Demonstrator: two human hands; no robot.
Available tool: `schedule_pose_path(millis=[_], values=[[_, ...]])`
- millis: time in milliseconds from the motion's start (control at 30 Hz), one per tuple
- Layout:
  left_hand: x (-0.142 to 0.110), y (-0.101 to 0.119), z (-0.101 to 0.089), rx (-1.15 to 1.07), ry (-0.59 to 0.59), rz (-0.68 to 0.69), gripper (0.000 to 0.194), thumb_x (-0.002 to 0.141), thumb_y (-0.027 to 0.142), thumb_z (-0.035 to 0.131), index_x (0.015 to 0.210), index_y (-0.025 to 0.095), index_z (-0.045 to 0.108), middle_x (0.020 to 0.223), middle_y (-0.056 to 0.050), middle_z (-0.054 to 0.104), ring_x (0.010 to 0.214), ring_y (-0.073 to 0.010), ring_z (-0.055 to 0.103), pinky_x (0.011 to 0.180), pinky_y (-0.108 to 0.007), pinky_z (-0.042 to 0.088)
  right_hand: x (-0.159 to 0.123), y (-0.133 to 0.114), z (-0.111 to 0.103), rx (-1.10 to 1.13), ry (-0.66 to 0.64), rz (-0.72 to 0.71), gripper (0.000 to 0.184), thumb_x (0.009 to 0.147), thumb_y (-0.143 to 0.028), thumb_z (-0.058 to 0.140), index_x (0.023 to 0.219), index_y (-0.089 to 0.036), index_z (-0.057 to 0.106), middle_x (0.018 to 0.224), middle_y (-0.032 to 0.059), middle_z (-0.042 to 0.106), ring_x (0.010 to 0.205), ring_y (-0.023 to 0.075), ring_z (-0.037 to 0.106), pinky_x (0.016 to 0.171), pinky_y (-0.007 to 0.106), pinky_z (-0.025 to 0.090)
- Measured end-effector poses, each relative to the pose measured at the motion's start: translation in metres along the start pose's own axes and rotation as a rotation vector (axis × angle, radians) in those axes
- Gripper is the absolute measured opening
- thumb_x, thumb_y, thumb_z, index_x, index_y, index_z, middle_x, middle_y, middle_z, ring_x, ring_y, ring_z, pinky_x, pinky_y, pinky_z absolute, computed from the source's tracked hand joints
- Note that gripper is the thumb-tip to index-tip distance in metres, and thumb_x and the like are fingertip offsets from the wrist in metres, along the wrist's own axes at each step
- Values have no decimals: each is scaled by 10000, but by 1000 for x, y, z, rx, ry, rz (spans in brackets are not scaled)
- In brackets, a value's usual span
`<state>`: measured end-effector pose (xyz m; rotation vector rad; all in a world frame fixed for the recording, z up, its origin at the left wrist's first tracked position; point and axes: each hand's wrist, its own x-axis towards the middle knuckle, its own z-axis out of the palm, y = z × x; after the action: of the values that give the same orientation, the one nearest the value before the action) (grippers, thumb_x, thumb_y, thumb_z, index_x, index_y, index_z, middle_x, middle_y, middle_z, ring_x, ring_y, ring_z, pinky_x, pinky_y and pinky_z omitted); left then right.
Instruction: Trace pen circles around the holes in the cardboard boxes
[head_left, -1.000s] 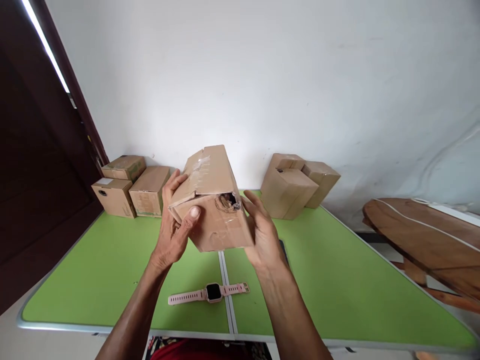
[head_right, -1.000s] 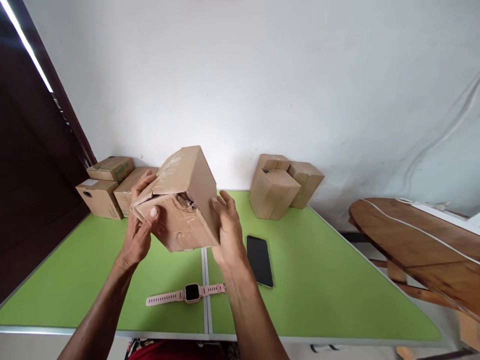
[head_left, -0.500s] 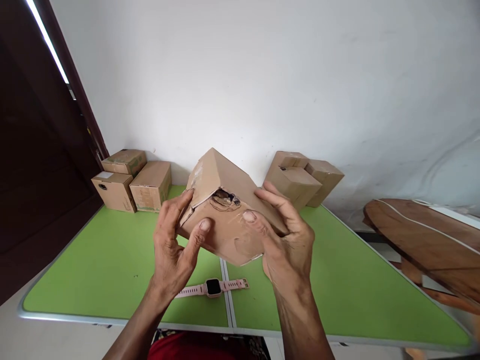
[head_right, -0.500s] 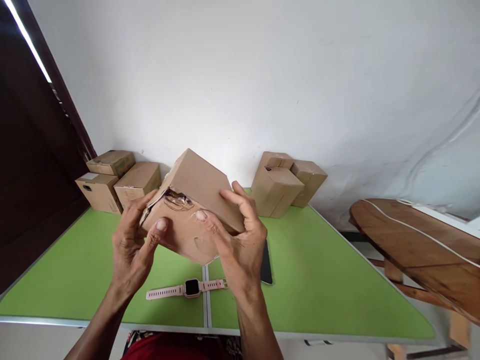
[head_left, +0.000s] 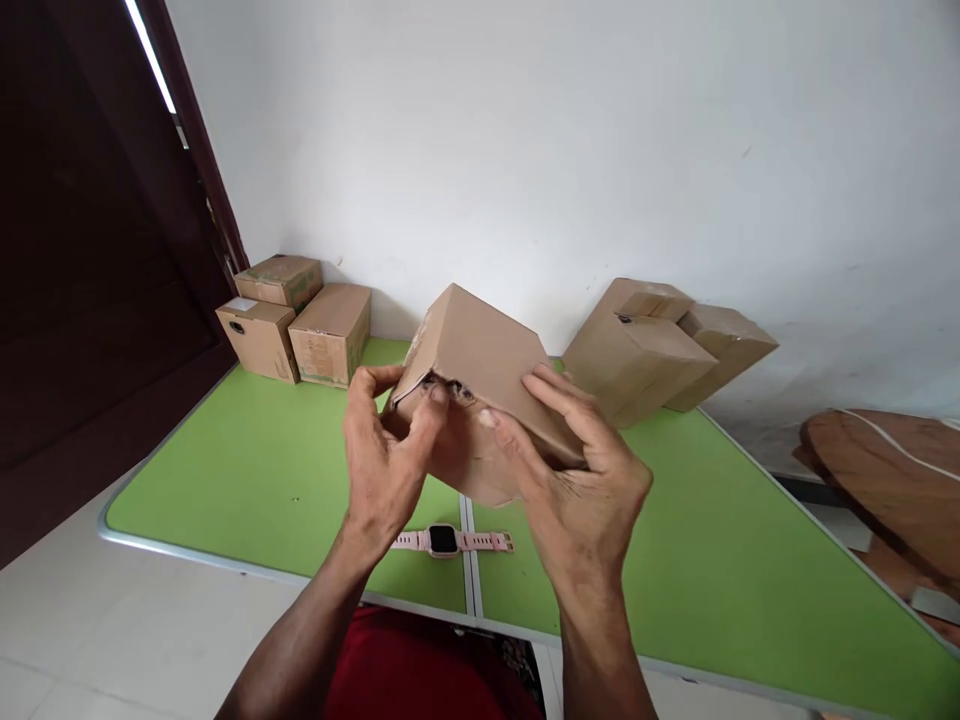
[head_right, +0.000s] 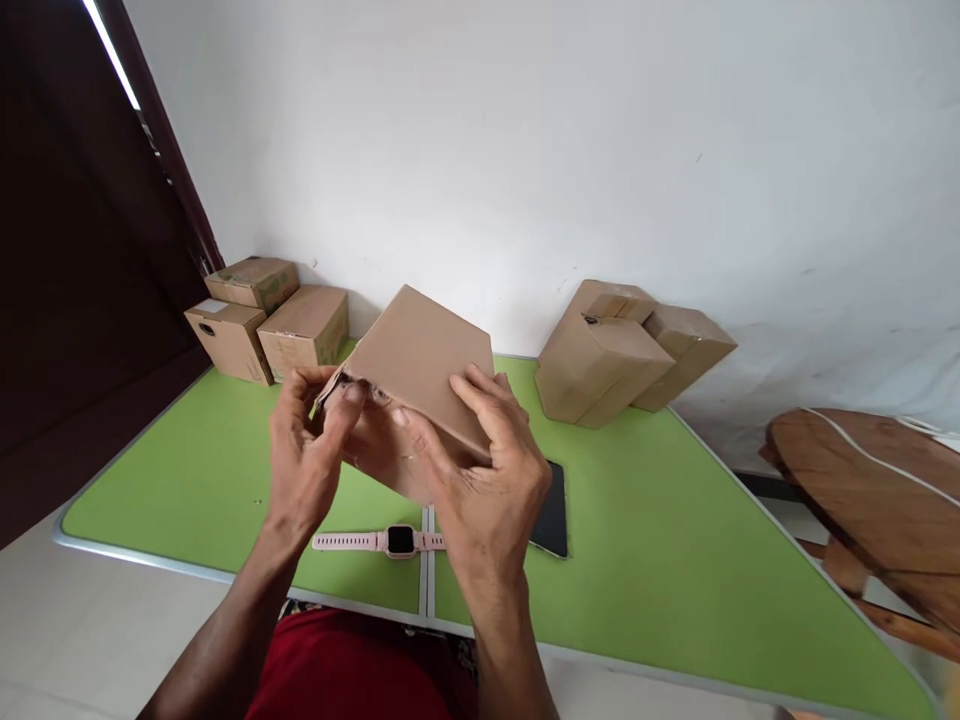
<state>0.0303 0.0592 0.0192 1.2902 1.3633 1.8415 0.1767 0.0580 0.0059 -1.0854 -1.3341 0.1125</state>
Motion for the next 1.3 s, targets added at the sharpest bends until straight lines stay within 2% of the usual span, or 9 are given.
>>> schedule_pose_path(millis=[133, 267, 400, 500, 667, 767, 1000, 1167, 1300], values=[[1, -9, 8, 106, 14, 37, 299, 888, 466, 766, 984, 196, 680, 977, -63, 722, 895, -213, 678, 757, -335, 540, 1, -14, 8, -130, 3, 86, 537, 862, -522, 899, 1209, -115, 865, 1266, 203, 848, 1222, 405, 791, 1102, 615, 625], [-2, -9, 0, 179, -11, 106, 294, 965, 479, 739, 1044, 200, 687, 995, -59, 723, 900, -205, 674, 768, -337, 539, 6, -21, 10, -198, -33, 78, 583, 879, -575, 866, 1211, -96, 867, 1248, 210, 851, 1182, 407, 800, 1072, 581, 625], [-7, -4, -21, 350, -33, 333, 217, 996, 404, 746, 1083, 206, 730, 1029, -66, 735, 957, -220, 681, 851, -365, 567, 8, -17, 3, -66, -228, 200, 543, 974, -655, 732, 1115, -157, 897, 1071, 136, 889, 992, 333, 840, 897, 467, 656], [-6, -16, -31, 422, -56, 418, 155, 1011, 357, 735, 1061, 210, 730, 1002, -56, 731, 950, -215, 682, 867, -363, 574, 6, -6, 5, -23, -329, 271, 534, 994, -678, 693, 1035, -189, 905, 993, 98, 894, 929, 308, 840, 857, 432, 639], [-4, -64, -28, 357, -121, 255, 168, 1024, 381, 685, 1021, 213, 697, 991, -63, 695, 917, -225, 686, 859, -388, 575, 0, 18, 20, -109, -371, 286, 578, 959, -709, 704, 1073, -177, 896, 1028, 115, 893, 935, 329, 832, 845, 453, 611], [-3, -79, -26, 339, -164, 156, 223, 1029, 434, 654, 1010, 214, 688, 1022, -84, 713, 960, -251, 701, 875, -417, 570, -3, 29, 26, -141, -406, 305, 641, 974, -735, 645, 1104, -157, 891, 1069, 142, 888, 946, 336, 827, 854, 466, 615], [15, -67, -29, 489, -249, 44, 501, 1023, 563, 629, 1391, 242, 744, 1047, -101, 745, 1025, -300, 707, 982, -518, 562, -10, 27, 31, -229, -466, 252, 533, 997, -645, 646, 1142, -187, 875, 1181, 153, 872, 1069, 351, 805, 938, 470, 604], [15, -68, -17, 391, -224, 41, 432, 1033, 485, 640, 1358, 253, 804, 1292, -144, 688, 1239, -287, 697, 1069, -470, 590, -10, 24, 34, -309, -441, 260, 547, 1018, -637, 599, 1130, -177, 872, 1157, 166, 866, 1045, 356, 794, 929, 478, 591], [9, -61, -5, 372, -225, 99, 391, 1036, 407, 647, 1338, 216, 808, 1299, -157, 728, 1249, -292, 716, 1101, -477, 583, -5, 23, 32, -353, -428, 355, 599, 981, -682, 594, 1090, -168, 880, 1128, 175, 868, 1051, 381, 792, 947, 503, 582]])
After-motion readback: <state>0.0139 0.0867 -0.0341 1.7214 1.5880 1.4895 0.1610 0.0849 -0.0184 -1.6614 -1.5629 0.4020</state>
